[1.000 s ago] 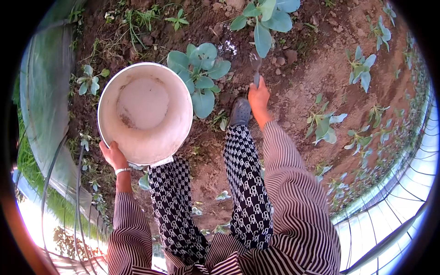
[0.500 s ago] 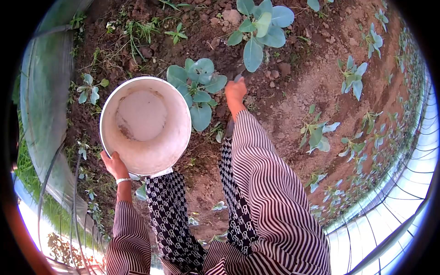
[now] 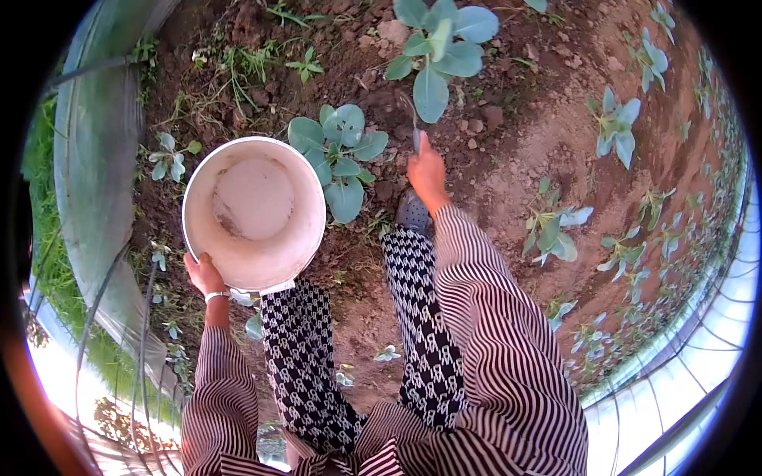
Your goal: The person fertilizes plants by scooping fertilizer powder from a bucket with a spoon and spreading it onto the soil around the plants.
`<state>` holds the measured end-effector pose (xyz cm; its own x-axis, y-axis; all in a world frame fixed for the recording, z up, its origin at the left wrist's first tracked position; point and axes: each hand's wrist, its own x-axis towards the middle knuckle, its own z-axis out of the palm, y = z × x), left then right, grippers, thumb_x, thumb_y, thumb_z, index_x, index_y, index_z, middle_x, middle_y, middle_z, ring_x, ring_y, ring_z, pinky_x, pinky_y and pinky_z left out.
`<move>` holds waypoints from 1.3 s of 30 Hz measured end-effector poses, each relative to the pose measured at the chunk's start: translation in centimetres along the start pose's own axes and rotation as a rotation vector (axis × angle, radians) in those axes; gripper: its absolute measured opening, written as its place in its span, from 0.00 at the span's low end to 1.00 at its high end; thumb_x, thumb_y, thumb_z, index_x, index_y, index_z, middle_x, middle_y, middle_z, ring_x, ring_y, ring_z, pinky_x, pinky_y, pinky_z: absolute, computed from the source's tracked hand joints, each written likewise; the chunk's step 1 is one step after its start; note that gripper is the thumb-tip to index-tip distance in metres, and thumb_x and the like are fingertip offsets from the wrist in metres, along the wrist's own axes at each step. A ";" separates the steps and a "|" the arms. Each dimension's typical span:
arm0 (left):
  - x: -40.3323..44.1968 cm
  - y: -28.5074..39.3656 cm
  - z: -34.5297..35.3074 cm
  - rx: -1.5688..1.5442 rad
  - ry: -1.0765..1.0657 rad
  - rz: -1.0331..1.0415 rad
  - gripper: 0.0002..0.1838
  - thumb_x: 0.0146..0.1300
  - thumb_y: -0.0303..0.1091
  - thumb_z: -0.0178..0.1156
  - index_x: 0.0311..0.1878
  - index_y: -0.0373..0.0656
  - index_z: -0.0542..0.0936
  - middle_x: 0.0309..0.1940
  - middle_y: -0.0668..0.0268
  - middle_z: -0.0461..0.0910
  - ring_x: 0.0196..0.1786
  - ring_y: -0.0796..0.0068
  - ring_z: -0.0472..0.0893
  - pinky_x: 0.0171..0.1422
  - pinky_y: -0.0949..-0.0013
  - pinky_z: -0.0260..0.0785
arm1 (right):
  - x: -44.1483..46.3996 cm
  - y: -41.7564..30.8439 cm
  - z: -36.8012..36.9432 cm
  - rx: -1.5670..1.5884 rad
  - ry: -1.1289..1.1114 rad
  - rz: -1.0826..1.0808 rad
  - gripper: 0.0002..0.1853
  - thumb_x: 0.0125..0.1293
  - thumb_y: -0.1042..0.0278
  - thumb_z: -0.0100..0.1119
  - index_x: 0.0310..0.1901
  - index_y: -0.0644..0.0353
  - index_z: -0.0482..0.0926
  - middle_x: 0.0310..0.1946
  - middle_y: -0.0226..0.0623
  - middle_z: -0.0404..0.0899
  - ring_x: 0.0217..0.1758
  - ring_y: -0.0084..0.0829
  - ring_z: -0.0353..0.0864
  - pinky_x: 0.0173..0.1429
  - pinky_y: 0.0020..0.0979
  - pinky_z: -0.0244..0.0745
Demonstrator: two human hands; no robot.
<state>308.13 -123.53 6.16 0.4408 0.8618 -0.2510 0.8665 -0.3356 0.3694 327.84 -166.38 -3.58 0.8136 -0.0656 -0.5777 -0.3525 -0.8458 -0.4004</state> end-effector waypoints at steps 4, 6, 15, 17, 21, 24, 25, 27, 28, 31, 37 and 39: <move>-0.2 0.9 -1.0 -0.035 -0.138 -0.088 0.17 0.46 0.33 0.57 0.39 0.34 0.72 0.33 0.57 0.75 0.34 0.63 0.72 0.45 0.61 0.66 | -3.8 11.3 -5.7 -0.091 0.207 0.006 0.28 0.59 0.68 0.54 0.62 0.63 0.67 0.37 0.58 0.79 0.39 0.52 0.80 0.42 0.43 0.74; -0.6 4.0 -2.3 -0.061 -0.123 -0.112 0.17 0.41 0.31 0.60 0.36 0.33 0.72 0.30 0.62 0.73 0.32 0.69 0.69 0.42 0.65 0.66 | -6.5 17.7 -11.6 -0.198 0.105 0.015 0.27 0.59 0.67 0.54 0.62 0.60 0.68 0.43 0.57 0.78 0.46 0.54 0.79 0.49 0.43 0.73; -5.0 13.7 -17.4 -0.532 -0.117 -0.223 0.12 0.42 0.24 0.57 0.33 0.38 0.69 0.29 0.66 0.70 0.30 0.70 0.72 0.36 0.66 0.70 | -27.8 31.0 -36.2 -0.079 0.298 0.323 0.20 0.58 0.66 0.54 0.53 0.61 0.75 0.31 0.48 0.79 0.33 0.47 0.79 0.39 0.42 0.72; -6.6 16.8 -19.8 -0.633 -0.108 -0.254 0.12 0.43 0.24 0.56 0.33 0.38 0.69 0.30 0.65 0.71 0.32 0.68 0.74 0.38 0.64 0.72 | -29.9 32.1 -36.7 -0.052 0.428 0.290 0.16 0.58 0.68 0.56 0.47 0.66 0.77 0.25 0.42 0.78 0.26 0.38 0.79 0.31 0.38 0.72; -8.5 22.7 -23.0 -0.754 -0.175 -0.295 0.10 0.46 0.22 0.55 0.34 0.37 0.69 0.33 0.63 0.73 0.35 0.65 0.76 0.41 0.61 0.74 | -32.0 34.5 -35.1 0.607 0.287 0.697 0.09 0.65 0.61 0.54 0.41 0.56 0.77 0.20 0.29 0.69 0.15 0.23 0.66 0.15 0.27 0.58; -8.7 25.6 -22.8 -0.802 -0.209 -0.295 0.10 0.47 0.23 0.56 0.34 0.38 0.70 0.33 0.62 0.73 0.35 0.65 0.76 0.40 0.61 0.73 | -29.0 24.3 -36.4 0.926 0.278 0.746 0.10 0.67 0.58 0.55 0.41 0.54 0.75 0.18 0.24 0.65 0.12 0.15 0.59 0.12 0.21 0.51; -8.7 26.7 -22.3 -0.807 -0.213 -0.291 0.10 0.47 0.23 0.56 0.35 0.38 0.70 0.33 0.63 0.73 0.35 0.65 0.76 0.40 0.61 0.73 | -27.7 19.4 -38.2 0.976 0.269 0.763 0.11 0.67 0.57 0.55 0.41 0.55 0.75 0.17 0.24 0.65 0.12 0.15 0.58 0.12 0.21 0.51; -7.8 27.5 -22.0 -0.734 -0.241 -0.304 0.11 0.47 0.23 0.57 0.36 0.38 0.70 0.33 0.63 0.73 0.35 0.67 0.76 0.40 0.61 0.72 | -25.2 13.1 -40.5 1.055 0.199 0.748 0.13 0.68 0.55 0.54 0.43 0.56 0.73 0.16 0.23 0.65 0.11 0.15 0.57 0.12 0.20 0.51; -7.7 28.4 -21.6 -0.759 -0.232 -0.300 0.11 0.47 0.23 0.57 0.36 0.38 0.70 0.33 0.63 0.73 0.35 0.67 0.75 0.40 0.62 0.72 | -23.4 11.5 -41.5 1.085 0.145 0.718 0.13 0.68 0.55 0.54 0.44 0.57 0.73 0.17 0.24 0.66 0.11 0.14 0.57 0.12 0.20 0.50; -8.0 33.1 -19.2 -0.810 -0.269 -0.293 0.11 0.47 0.22 0.57 0.34 0.38 0.68 0.33 0.63 0.73 0.34 0.69 0.75 0.40 0.64 0.71 | -17.6 7.6 -44.0 1.302 -0.012 0.663 0.19 0.70 0.57 0.52 0.54 0.61 0.71 0.21 0.26 0.67 0.13 0.13 0.57 0.14 0.18 0.50; -6.6 38.4 -17.7 -0.809 -0.285 -0.305 0.13 0.46 0.21 0.58 0.35 0.38 0.66 0.34 0.63 0.72 0.35 0.70 0.74 0.39 0.64 0.71 | -9.2 -0.1 -49.6 1.423 -0.252 0.525 0.20 0.72 0.57 0.48 0.57 0.64 0.70 0.23 0.26 0.68 0.17 0.12 0.59 0.17 0.17 0.53; -7.5 41.0 -17.9 -0.792 -0.271 -0.321 0.15 0.45 0.21 0.59 0.35 0.39 0.66 0.32 0.64 0.70 0.33 0.71 0.73 0.38 0.66 0.71 | -7.9 -1.5 -51.6 1.346 -0.190 0.476 0.18 0.71 0.60 0.49 0.56 0.63 0.70 0.23 0.26 0.69 0.17 0.13 0.60 0.18 0.17 0.55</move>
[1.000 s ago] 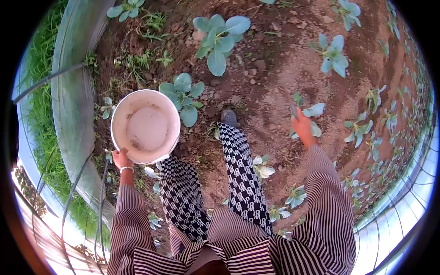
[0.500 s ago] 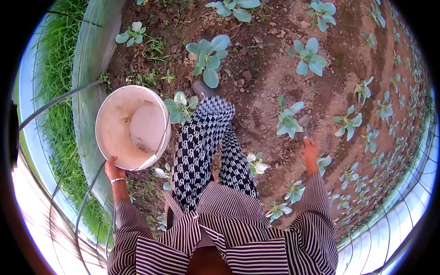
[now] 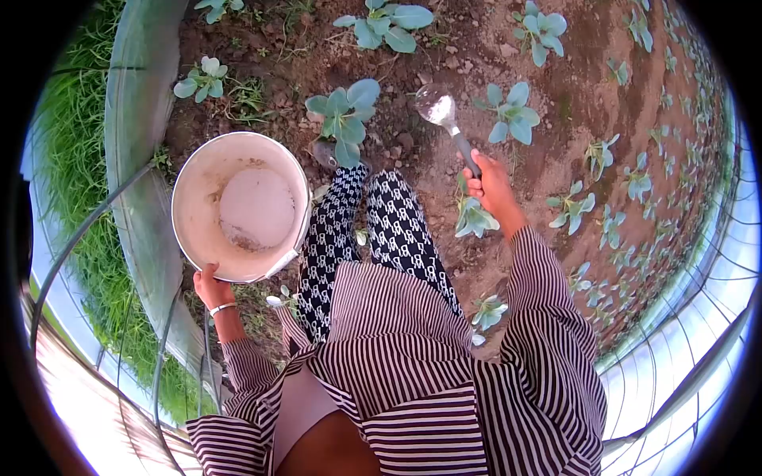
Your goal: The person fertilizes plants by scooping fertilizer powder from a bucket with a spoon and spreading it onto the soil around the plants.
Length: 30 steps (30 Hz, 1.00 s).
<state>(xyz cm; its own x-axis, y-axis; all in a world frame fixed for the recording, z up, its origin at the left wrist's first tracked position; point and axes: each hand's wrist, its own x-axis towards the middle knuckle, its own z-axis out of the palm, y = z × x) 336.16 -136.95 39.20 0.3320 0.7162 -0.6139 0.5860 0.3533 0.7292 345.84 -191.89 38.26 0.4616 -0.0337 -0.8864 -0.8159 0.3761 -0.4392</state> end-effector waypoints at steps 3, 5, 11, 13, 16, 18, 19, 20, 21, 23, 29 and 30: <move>-0.4 0.9 1.6 0.030 0.011 0.025 0.15 0.44 0.21 0.59 0.36 0.39 0.65 0.32 0.65 0.70 0.34 0.72 0.72 0.37 0.67 0.70 | 1.9 -2.5 -0.4 -0.537 0.225 -0.424 0.14 0.70 0.64 0.51 0.53 0.62 0.71 0.23 0.25 0.69 0.18 0.14 0.61 0.19 0.18 0.57; 0.0 0.7 1.8 -0.010 -0.003 0.046 0.17 0.43 0.21 0.58 0.37 0.39 0.66 0.33 0.66 0.69 0.34 0.73 0.70 0.40 0.67 0.69 | 3.3 -4.5 -0.9 -0.563 0.285 -0.411 0.11 0.68 0.67 0.53 0.48 0.60 0.72 0.24 0.26 0.71 0.19 0.15 0.63 0.20 0.20 0.59; -4.6 4.7 5.5 -0.092 -0.030 0.075 0.16 0.44 0.20 0.55 0.40 0.35 0.67 0.38 0.60 0.73 0.40 0.66 0.75 0.47 0.64 0.71 | 9.2 -11.3 -6.6 -1.373 0.487 -0.599 0.17 0.61 0.61 0.59 0.44 0.65 0.71 0.31 0.49 0.79 0.29 0.46 0.80 0.33 0.41 0.72; -6.8 5.3 6.8 -0.116 -0.001 0.066 0.17 0.44 0.19 0.55 0.41 0.35 0.68 0.38 0.60 0.73 0.41 0.66 0.75 0.49 0.63 0.71 | 7.9 -14.3 -4.7 -1.260 0.581 -0.665 0.19 0.58 0.60 0.61 0.43 0.66 0.71 0.32 0.54 0.78 0.36 0.55 0.79 0.41 0.47 0.71; -9.0 5.9 8.8 -0.168 0.005 0.087 0.15 0.46 0.20 0.52 0.41 0.34 0.69 0.42 0.57 0.73 0.46 0.60 0.75 0.53 0.55 0.72 | 6.2 -19.6 -4.6 -1.202 0.683 -0.885 0.19 0.59 0.59 0.61 0.44 0.65 0.71 0.29 0.51 0.79 0.34 0.53 0.79 0.39 0.45 0.72; -10.5 6.8 10.3 -0.195 0.023 0.065 0.15 0.46 0.21 0.52 0.41 0.34 0.69 0.42 0.57 0.73 0.45 0.59 0.75 0.54 0.53 0.72 | 3.1 -25.1 -3.4 -1.122 0.732 -0.994 0.18 0.60 0.59 0.60 0.44 0.65 0.71 0.29 0.51 0.79 0.33 0.52 0.80 0.38 0.45 0.72; -11.2 7.3 10.9 -0.200 0.006 0.039 0.15 0.46 0.21 0.52 0.41 0.34 0.69 0.42 0.57 0.73 0.46 0.59 0.75 0.54 0.52 0.72 | 2.4 -26.7 -3.2 -1.082 0.755 -1.045 0.18 0.60 0.59 0.60 0.44 0.65 0.71 0.29 0.51 0.79 0.33 0.51 0.80 0.38 0.45 0.72; -11.9 7.9 12.0 -0.210 -0.011 0.015 0.15 0.46 0.21 0.52 0.41 0.33 0.69 0.42 0.57 0.73 0.46 0.58 0.76 0.53 0.51 0.72 | 3.1 -27.6 -3.4 -1.002 0.752 -1.062 0.19 0.60 0.57 0.60 0.43 0.65 0.72 0.30 0.51 0.79 0.34 0.51 0.81 0.39 0.46 0.72; -12.6 8.6 13.3 -0.225 -0.025 -0.005 0.15 0.46 0.22 0.52 0.41 0.33 0.69 0.43 0.57 0.73 0.46 0.58 0.76 0.53 0.50 0.72 | 4.6 -28.5 -3.5 -0.920 0.744 -1.084 0.19 0.60 0.56 0.59 0.43 0.66 0.73 0.31 0.52 0.79 0.35 0.51 0.81 0.40 0.47 0.73; -13.4 8.8 16.0 -0.217 -0.024 -0.015 0.18 0.44 0.21 0.52 0.42 0.32 0.71 0.43 0.56 0.73 0.47 0.59 0.76 0.54 0.56 0.72 | 13.2 -30.1 -7.2 -1.121 0.638 -0.904 0.21 0.60 0.53 0.58 0.41 0.68 0.76 0.34 0.53 0.80 0.36 0.50 0.82 0.42 0.48 0.73; -15.4 8.4 22.0 -0.185 -0.082 0.036 0.19 0.43 0.20 0.53 0.44 0.31 0.70 0.43 0.56 0.73 0.45 0.62 0.75 0.51 0.58 0.72 | 26.8 -22.9 -18.0 -1.153 0.539 -0.565 0.18 0.61 0.54 0.57 0.30 0.66 0.78 0.26 0.48 0.80 0.28 0.46 0.81 0.32 0.45 0.74; -15.4 8.5 21.6 -0.123 -0.062 -0.003 0.18 0.44 0.20 0.52 0.43 0.32 0.70 0.43 0.57 0.73 0.45 0.62 0.75 0.51 0.58 0.72 | 22.8 -21.1 -19.2 -0.922 0.316 -0.365 0.15 0.62 0.57 0.58 0.27 0.62 0.75 0.23 0.43 0.77 0.23 0.40 0.77 0.27 0.42 0.70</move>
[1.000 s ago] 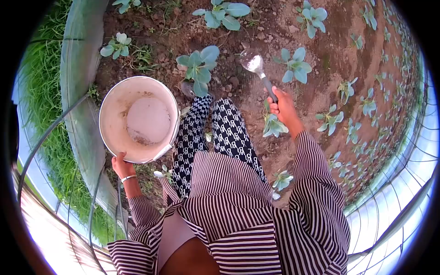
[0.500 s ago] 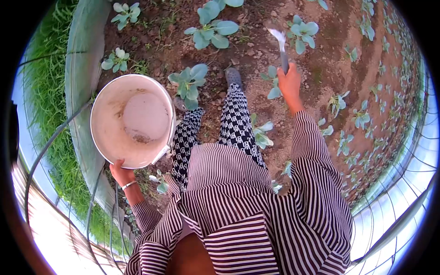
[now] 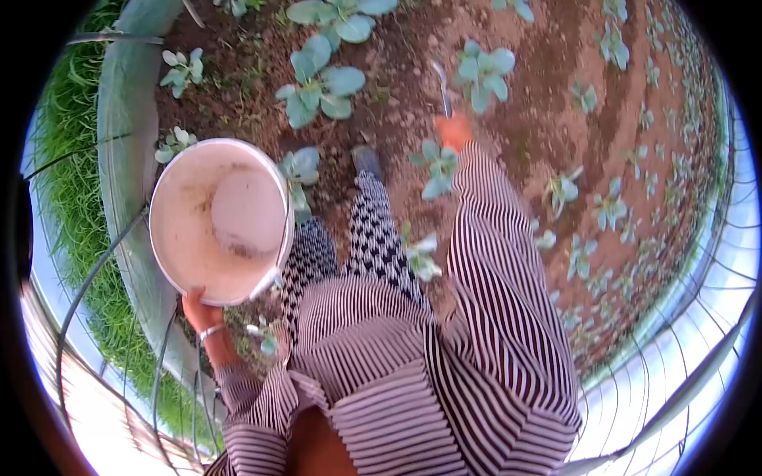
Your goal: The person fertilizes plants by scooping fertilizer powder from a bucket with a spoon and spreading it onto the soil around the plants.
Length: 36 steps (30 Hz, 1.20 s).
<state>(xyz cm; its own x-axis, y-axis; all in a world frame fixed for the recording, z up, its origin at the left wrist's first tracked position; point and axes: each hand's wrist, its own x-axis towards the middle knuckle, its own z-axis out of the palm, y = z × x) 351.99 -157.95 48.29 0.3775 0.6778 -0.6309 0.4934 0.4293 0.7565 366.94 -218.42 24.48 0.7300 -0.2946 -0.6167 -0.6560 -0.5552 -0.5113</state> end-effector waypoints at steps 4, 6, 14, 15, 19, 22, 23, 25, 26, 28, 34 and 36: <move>-0.3 -1.1 3.8 -0.013 0.000 0.011 0.16 0.43 0.18 0.53 0.39 0.35 0.68 0.39 0.59 0.72 0.42 0.63 0.75 0.50 0.61 0.71 | -1.6 -8.7 -5.1 0.731 -0.547 0.282 0.17 0.64 0.66 0.59 0.22 0.48 0.62 0.15 0.24 0.63 0.12 0.18 0.59 0.13 0.27 0.53; -0.4 -1.8 3.1 -0.017 -0.018 -0.002 0.15 0.43 0.17 0.53 0.38 0.36 0.67 0.39 0.59 0.73 0.42 0.65 0.74 0.51 0.62 0.70 | -5.3 -9.9 -5.6 0.813 -0.653 0.329 0.19 0.66 0.67 0.57 0.24 0.47 0.57 0.13 0.18 0.55 0.11 0.13 0.51 0.12 0.22 0.49; -2.8 -1.1 3.2 -0.079 -0.076 0.016 0.16 0.44 0.18 0.51 0.40 0.35 0.69 0.41 0.60 0.73 0.44 0.65 0.74 0.53 0.61 0.69 | -10.0 -13.2 5.6 0.340 0.014 0.144 0.14 0.60 0.62 0.63 0.33 0.62 0.68 0.18 0.37 0.73 0.16 0.33 0.75 0.19 0.35 0.70; -3.0 -1.1 3.3 -0.094 -0.084 0.018 0.17 0.44 0.18 0.50 0.42 0.35 0.70 0.42 0.59 0.73 0.45 0.64 0.74 0.54 0.60 0.69 | -9.5 -11.8 9.6 0.170 0.021 0.097 0.15 0.59 0.63 0.62 0.36 0.66 0.69 0.24 0.46 0.77 0.25 0.42 0.79 0.28 0.40 0.73; -3.6 -0.3 2.9 -0.129 -0.145 -0.006 0.28 0.44 0.20 0.49 0.55 0.32 0.67 0.52 0.55 0.72 0.55 0.56 0.72 0.64 0.53 0.65 | -12.2 -14.0 13.4 -0.417 -0.433 -0.331 0.18 0.56 0.66 0.60 0.42 0.72 0.71 0.38 0.64 0.78 0.44 0.58 0.79 0.48 0.48 0.75; -3.8 0.3 1.2 -0.159 -0.161 -0.026 0.32 0.44 0.21 0.49 0.60 0.31 0.65 0.55 0.53 0.71 0.58 0.54 0.71 0.66 0.52 0.64 | -10.9 -14.0 15.9 0.008 0.061 -0.135 0.15 0.56 0.67 0.59 0.39 0.71 0.70 0.22 0.48 0.78 0.20 0.41 0.79 0.27 0.40 0.75; -3.5 0.2 0.5 -0.171 -0.168 -0.033 0.33 0.44 0.21 0.49 0.60 0.31 0.65 0.56 0.53 0.71 0.58 0.53 0.71 0.67 0.52 0.64 | -10.9 -14.3 16.5 0.236 0.014 -0.010 0.14 0.57 0.68 0.59 0.37 0.70 0.70 0.21 0.45 0.76 0.18 0.38 0.77 0.24 0.38 0.73; -3.0 0.4 -0.4 -0.198 -0.187 -0.045 0.33 0.44 0.22 0.50 0.60 0.30 0.64 0.57 0.52 0.71 0.59 0.53 0.71 0.67 0.52 0.63 | -11.3 -16.9 16.6 0.695 -0.069 0.236 0.11 0.57 0.69 0.58 0.35 0.69 0.70 0.18 0.39 0.73 0.15 0.31 0.74 0.18 0.34 0.69; -3.0 0.7 -0.2 -0.184 -0.184 -0.026 0.34 0.44 0.22 0.50 0.61 0.29 0.63 0.57 0.52 0.70 0.60 0.52 0.71 0.68 0.51 0.62 | -11.1 -16.5 17.5 0.404 -0.284 0.195 0.11 0.58 0.69 0.58 0.33 0.68 0.70 0.16 0.32 0.68 0.12 0.24 0.66 0.13 0.28 0.62; -3.4 1.2 0.2 -0.200 -0.177 -0.038 0.35 0.43 0.22 0.50 0.62 0.29 0.63 0.58 0.52 0.70 0.60 0.52 0.70 0.69 0.50 0.61 | -12.7 -18.2 16.4 0.382 -0.775 0.232 0.08 0.59 0.73 0.57 0.34 0.69 0.70 0.15 0.30 0.66 0.09 0.22 0.61 0.11 0.28 0.58; -3.7 3.1 -1.2 -0.245 -0.122 -0.087 0.37 0.43 0.23 0.51 0.64 0.35 0.63 0.58 0.55 0.71 0.62 0.53 0.70 0.70 0.47 0.60 | -12.5 -16.8 22.0 1.108 -0.374 0.464 0.06 0.59 0.77 0.57 0.32 0.64 0.69 0.13 0.28 0.62 0.08 0.22 0.58 0.10 0.26 0.50; -3.6 3.6 -1.0 -0.234 -0.099 -0.105 0.37 0.43 0.23 0.52 0.64 0.37 0.63 0.58 0.55 0.71 0.61 0.53 0.70 0.69 0.45 0.61 | -13.4 -16.7 23.2 0.733 -0.657 0.393 0.08 0.58 0.76 0.56 0.28 0.64 0.66 0.11 0.31 0.62 0.08 0.24 0.59 0.11 0.29 0.47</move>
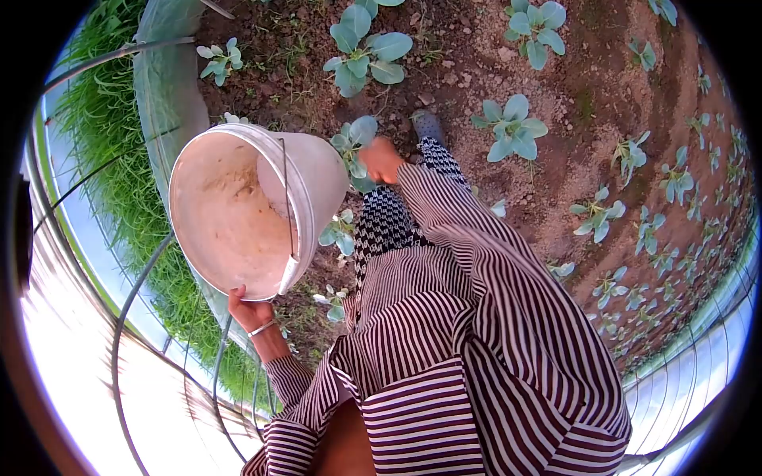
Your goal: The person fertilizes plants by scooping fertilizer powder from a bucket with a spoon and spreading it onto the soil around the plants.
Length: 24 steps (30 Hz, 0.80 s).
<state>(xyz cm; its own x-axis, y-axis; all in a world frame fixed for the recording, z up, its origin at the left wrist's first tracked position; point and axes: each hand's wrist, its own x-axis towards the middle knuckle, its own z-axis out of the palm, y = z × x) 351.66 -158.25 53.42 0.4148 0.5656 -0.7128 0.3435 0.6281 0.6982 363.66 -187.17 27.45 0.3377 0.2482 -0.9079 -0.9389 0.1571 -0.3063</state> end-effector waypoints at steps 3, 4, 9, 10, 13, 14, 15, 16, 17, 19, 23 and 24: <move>1.1 0.4 -0.7 -0.002 0.005 -0.012 0.37 0.44 0.23 0.53 0.65 0.38 0.63 0.58 0.55 0.71 0.61 0.52 0.70 0.67 0.42 0.62 | -0.1 0.1 1.3 -0.194 -0.116 0.003 0.06 0.60 0.76 0.55 0.32 0.67 0.68 0.11 0.31 0.62 0.07 0.25 0.58 0.10 0.29 0.51; 1.5 0.4 -1.2 -0.007 0.003 -0.012 0.37 0.44 0.23 0.53 0.65 0.38 0.63 0.58 0.56 0.71 0.61 0.52 0.71 0.66 0.41 0.63 | 0.0 -0.7 2.0 0.035 0.038 -0.086 0.06 0.60 0.76 0.54 0.31 0.67 0.68 0.11 0.31 0.62 0.07 0.25 0.58 0.11 0.30 0.50; 1.7 0.9 -2.2 0.006 0.058 0.029 0.36 0.44 0.23 0.53 0.64 0.38 0.64 0.59 0.56 0.71 0.61 0.51 0.70 0.65 0.39 0.63 | 3.0 0.6 3.7 -0.039 0.231 0.023 0.06 0.60 0.77 0.54 0.29 0.68 0.68 0.10 0.31 0.60 0.08 0.25 0.57 0.12 0.32 0.51; 1.6 1.0 -2.5 0.002 0.080 0.020 0.36 0.44 0.23 0.53 0.64 0.38 0.64 0.59 0.56 0.71 0.61 0.51 0.70 0.66 0.39 0.62 | 3.0 1.0 3.8 -0.041 0.165 0.024 0.06 0.61 0.77 0.54 0.29 0.68 0.68 0.10 0.32 0.60 0.08 0.25 0.57 0.12 0.32 0.51; 2.5 1.5 -4.4 -0.022 0.075 0.016 0.34 0.44 0.23 0.53 0.61 0.37 0.66 0.58 0.56 0.71 0.61 0.52 0.70 0.67 0.40 0.62 | 2.9 2.4 5.1 -0.045 -0.052 0.031 0.07 0.61 0.76 0.54 0.28 0.68 0.69 0.11 0.32 0.63 0.08 0.25 0.57 0.12 0.33 0.50; 2.6 1.5 -4.9 -0.020 0.099 0.012 0.32 0.43 0.23 0.54 0.59 0.38 0.68 0.57 0.56 0.72 0.60 0.52 0.71 0.67 0.40 0.62 | 3.8 2.5 5.8 0.165 0.096 -0.006 0.08 0.63 0.74 0.54 0.28 0.68 0.70 0.11 0.32 0.65 0.07 0.25 0.58 0.12 0.32 0.51; 3.0 1.6 -5.5 -0.027 0.103 0.018 0.32 0.43 0.23 0.54 0.58 0.38 0.68 0.56 0.56 0.72 0.60 0.52 0.71 0.67 0.40 0.62 | 3.9 2.8 6.6 0.049 0.140 -0.028 0.08 0.63 0.74 0.54 0.29 0.68 0.70 0.11 0.32 0.65 0.07 0.25 0.59 0.12 0.32 0.52; 3.2 1.6 -6.3 -0.033 0.106 0.022 0.31 0.43 0.23 0.54 0.58 0.38 0.69 0.56 0.56 0.72 0.60 0.52 0.71 0.67 0.40 0.62 | 3.7 3.2 7.2 -0.068 0.187 -0.048 0.08 0.63 0.73 0.55 0.30 0.68 0.70 0.11 0.32 0.65 0.08 0.24 0.60 0.12 0.31 0.53; 3.4 1.5 -7.0 -0.044 0.105 0.024 0.31 0.43 0.23 0.54 0.57 0.38 0.69 0.56 0.56 0.72 0.60 0.52 0.71 0.67 0.40 0.62 | 3.5 3.3 7.6 -0.187 0.235 -0.074 0.08 0.64 0.72 0.55 0.30 0.68 0.70 0.11 0.31 0.65 0.08 0.24 0.61 0.12 0.31 0.54; 3.8 1.5 -7.4 -0.051 0.103 0.012 0.31 0.43 0.23 0.54 0.58 0.37 0.69 0.56 0.56 0.72 0.60 0.52 0.71 0.67 0.41 0.62 | 3.8 2.9 7.6 -0.326 0.095 0.014 0.09 0.63 0.72 0.55 0.30 0.67 0.70 0.11 0.31 0.66 0.08 0.25 0.62 0.12 0.32 0.54; 3.5 2.0 -8.7 -0.047 0.139 0.023 0.33 0.43 0.24 0.53 0.60 0.37 0.67 0.57 0.56 0.72 0.60 0.52 0.71 0.66 0.42 0.62 | 5.7 5.1 7.9 0.091 0.022 -0.044 0.09 0.62 0.72 0.57 0.30 0.65 0.68 0.11 0.33 0.64 0.07 0.24 0.61 0.10 0.33 0.52; 3.4 2.1 -8.9 -0.045 0.145 0.028 0.34 0.43 0.24 0.53 0.61 0.37 0.67 0.57 0.56 0.72 0.61 0.52 0.71 0.66 0.41 0.62 | 5.6 5.2 9.0 0.123 0.066 -0.069 0.09 0.61 0.73 0.57 0.30 0.65 0.67 0.11 0.33 0.64 0.07 0.24 0.60 0.10 0.33 0.51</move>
<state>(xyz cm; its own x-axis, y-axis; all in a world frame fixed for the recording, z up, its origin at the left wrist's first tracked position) 346.28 -150.24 51.81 0.2970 0.6525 -0.6971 0.2943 0.6320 0.7169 361.31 -176.33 23.38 0.3921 0.1697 -0.9041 -0.8971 0.2881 -0.3350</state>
